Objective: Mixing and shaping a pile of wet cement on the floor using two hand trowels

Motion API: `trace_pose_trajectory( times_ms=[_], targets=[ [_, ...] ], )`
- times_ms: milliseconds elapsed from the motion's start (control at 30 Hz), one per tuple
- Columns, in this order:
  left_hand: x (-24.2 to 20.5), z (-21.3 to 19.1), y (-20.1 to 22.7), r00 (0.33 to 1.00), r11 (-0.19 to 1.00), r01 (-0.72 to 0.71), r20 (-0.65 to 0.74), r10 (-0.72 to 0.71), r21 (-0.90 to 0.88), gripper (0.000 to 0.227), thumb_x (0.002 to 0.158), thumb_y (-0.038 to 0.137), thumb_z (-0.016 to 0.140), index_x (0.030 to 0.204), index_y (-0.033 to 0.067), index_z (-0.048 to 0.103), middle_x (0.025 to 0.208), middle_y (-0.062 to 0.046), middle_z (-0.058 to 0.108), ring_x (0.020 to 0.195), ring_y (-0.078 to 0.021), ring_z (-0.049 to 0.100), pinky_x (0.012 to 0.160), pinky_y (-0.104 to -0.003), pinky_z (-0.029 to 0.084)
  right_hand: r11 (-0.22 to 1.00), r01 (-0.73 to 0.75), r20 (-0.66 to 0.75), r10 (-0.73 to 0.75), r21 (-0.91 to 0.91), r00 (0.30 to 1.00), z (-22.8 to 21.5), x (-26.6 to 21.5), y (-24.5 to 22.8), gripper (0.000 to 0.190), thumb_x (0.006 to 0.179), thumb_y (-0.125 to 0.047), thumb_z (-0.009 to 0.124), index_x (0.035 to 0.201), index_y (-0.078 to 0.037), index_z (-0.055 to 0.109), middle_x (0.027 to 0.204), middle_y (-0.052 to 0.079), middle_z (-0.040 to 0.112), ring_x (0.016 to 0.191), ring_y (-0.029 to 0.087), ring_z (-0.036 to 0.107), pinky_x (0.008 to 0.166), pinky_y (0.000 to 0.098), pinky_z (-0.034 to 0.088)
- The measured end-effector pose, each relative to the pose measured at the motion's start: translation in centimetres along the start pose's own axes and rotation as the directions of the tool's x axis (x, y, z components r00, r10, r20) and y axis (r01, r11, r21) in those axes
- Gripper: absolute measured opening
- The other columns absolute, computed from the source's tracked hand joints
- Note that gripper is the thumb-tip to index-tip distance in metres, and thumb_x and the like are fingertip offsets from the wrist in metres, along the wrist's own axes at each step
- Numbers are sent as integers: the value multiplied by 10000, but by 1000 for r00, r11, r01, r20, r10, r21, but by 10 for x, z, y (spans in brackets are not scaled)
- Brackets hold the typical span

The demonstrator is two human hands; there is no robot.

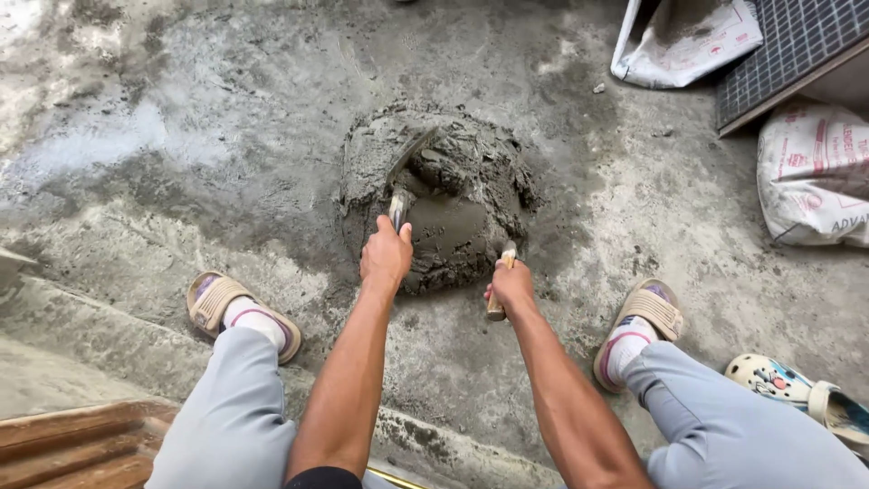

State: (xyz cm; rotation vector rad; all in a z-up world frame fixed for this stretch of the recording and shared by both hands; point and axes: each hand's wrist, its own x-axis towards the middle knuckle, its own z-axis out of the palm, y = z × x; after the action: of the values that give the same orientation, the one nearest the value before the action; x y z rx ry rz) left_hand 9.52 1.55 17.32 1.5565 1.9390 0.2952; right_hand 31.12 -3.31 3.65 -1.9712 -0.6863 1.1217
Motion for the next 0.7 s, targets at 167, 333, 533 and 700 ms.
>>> trace_pose_trajectory(
  times_ms=[167,333,533,700],
  targets=[
    [4,0,5,1000,999,14,13,-14,-35,388,911,424,407,1108,90,397,963,-251,620,966,-438,598,802,-522,494,996,87,51,-87,-4,995,-2,-56,-85,392,896,-249,437,1192,8,440,556,151,605,406,236,619,436,332,524],
    [21,6,-11,1000,991,-14,16,17,-132,431,877,441,450,1098,71,430,997,-284,612,999,-455,581,839,-530,476,962,272,136,-264,-40,955,0,-80,-152,493,896,-254,471,1322,-23,379,557,136,605,412,206,617,430,302,521],
    [21,-8,-6,999,941,6,-40,-20,-338,517,870,480,357,1015,29,563,965,-300,616,1006,-451,570,840,-536,456,644,534,231,-496,-548,837,-14,-124,-184,513,911,-178,443,1396,-64,319,1094,340,564,1028,498,540,866,586,436],
    [-12,-35,21,998,935,-29,-54,11,-353,479,883,377,393,982,-37,613,899,-302,621,922,-462,594,739,-535,478,843,433,109,-422,-320,900,-18,-130,-198,516,937,-183,423,1425,-90,280,929,273,607,730,321,615,642,427,494]
  ],
)
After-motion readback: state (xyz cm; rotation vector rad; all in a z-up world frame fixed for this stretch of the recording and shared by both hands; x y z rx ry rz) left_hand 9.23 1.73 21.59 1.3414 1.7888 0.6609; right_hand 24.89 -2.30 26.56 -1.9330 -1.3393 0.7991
